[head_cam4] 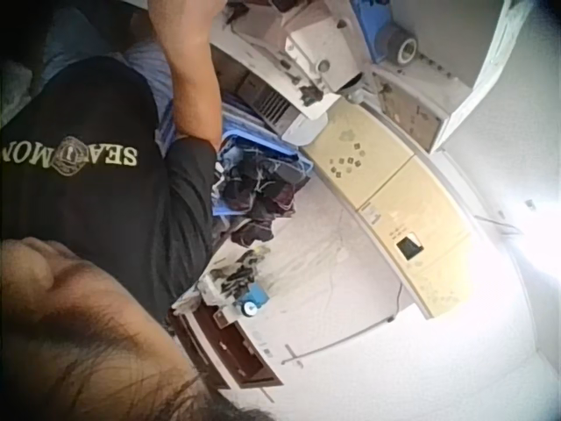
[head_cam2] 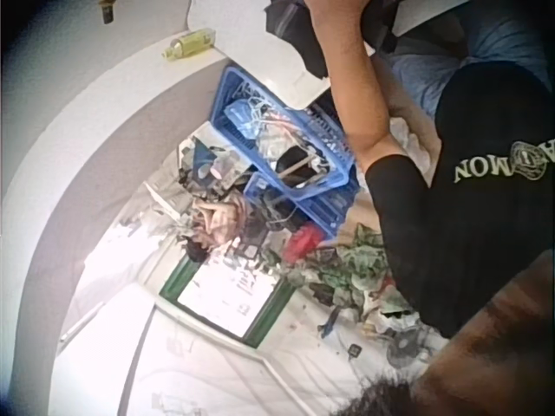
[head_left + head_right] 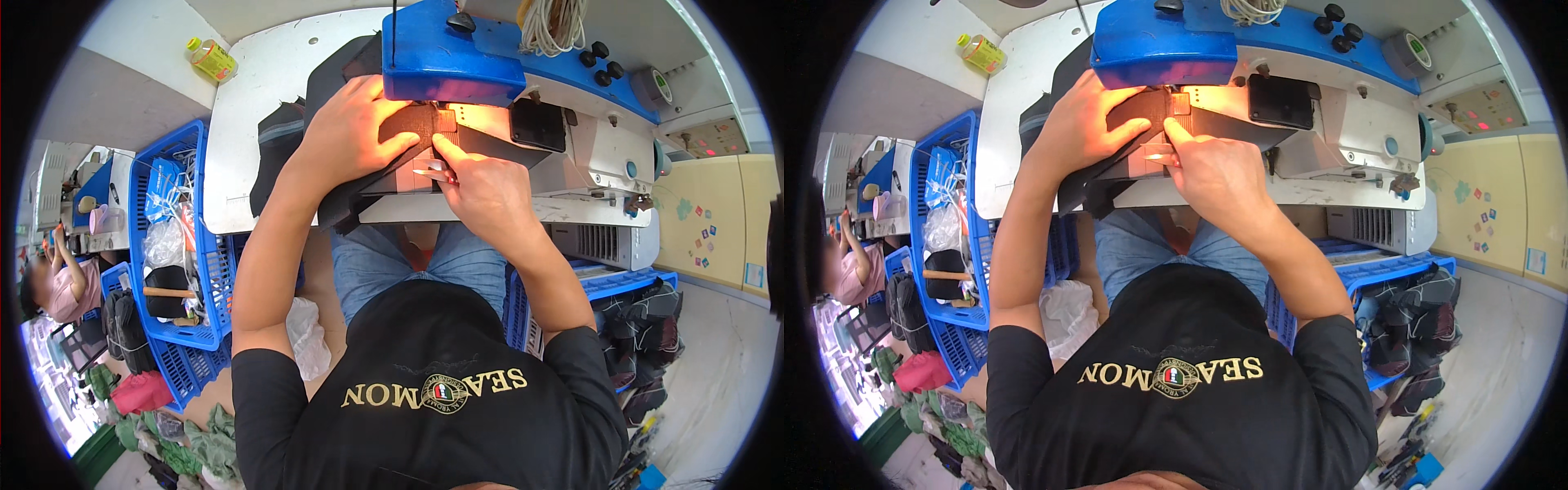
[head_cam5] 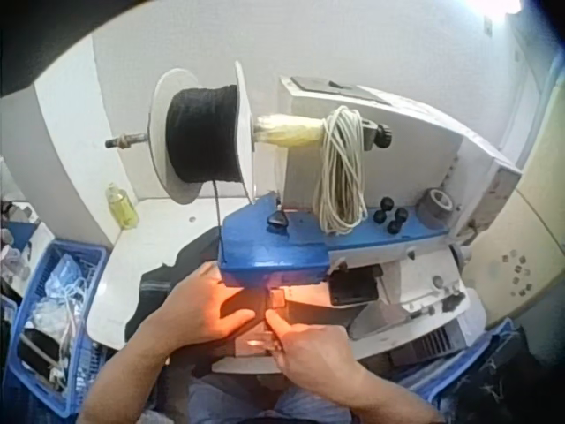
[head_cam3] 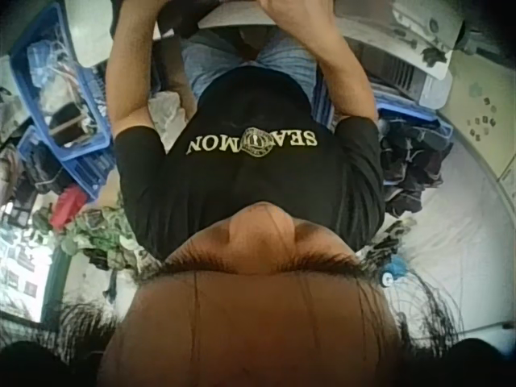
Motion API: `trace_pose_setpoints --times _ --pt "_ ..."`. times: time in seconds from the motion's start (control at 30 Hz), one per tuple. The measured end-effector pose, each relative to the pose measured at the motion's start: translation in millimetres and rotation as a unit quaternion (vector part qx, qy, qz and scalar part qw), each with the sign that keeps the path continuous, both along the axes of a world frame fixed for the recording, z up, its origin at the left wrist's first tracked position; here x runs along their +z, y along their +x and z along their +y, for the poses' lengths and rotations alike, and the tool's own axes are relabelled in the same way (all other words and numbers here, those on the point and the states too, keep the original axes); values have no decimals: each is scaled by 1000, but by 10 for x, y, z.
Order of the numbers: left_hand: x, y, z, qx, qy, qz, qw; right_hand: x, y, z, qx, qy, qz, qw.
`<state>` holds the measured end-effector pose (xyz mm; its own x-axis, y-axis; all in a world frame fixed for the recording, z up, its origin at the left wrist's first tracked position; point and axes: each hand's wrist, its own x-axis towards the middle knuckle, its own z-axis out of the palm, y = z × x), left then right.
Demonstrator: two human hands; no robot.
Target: The person stitches shoe fabric pieces together using a sewing machine and trims excess thread using thread snips.
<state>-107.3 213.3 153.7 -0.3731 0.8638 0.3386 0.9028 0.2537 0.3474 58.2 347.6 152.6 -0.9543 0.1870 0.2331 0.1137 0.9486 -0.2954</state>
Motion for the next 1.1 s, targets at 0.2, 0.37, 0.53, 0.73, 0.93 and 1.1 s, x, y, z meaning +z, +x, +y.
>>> trace_pose_setpoints --times 0.2,0.37,0.53,0.73,0.93,1.1 --pt "-95 -206 95 3 21 -17 1000 35 37 -28 -2 -56 38 998" --pt "-142 -431 192 -6 19 -32 999 40 39 -30 1 -59 63 996" --pt "-173 -719 299 26 -23 14 999 -57 -35 -24 -9 -42 93 995" --pt "-143 -452 -109 69 29 57 996 -155 -169 -7 -32 13 155 987" --pt "-166 -304 -203 72 101 40 991 -148 -302 -42 -51 28 152 987" --pt "-148 -283 -212 71 113 32 991 -200 -424 -23 -58 27 158 985"
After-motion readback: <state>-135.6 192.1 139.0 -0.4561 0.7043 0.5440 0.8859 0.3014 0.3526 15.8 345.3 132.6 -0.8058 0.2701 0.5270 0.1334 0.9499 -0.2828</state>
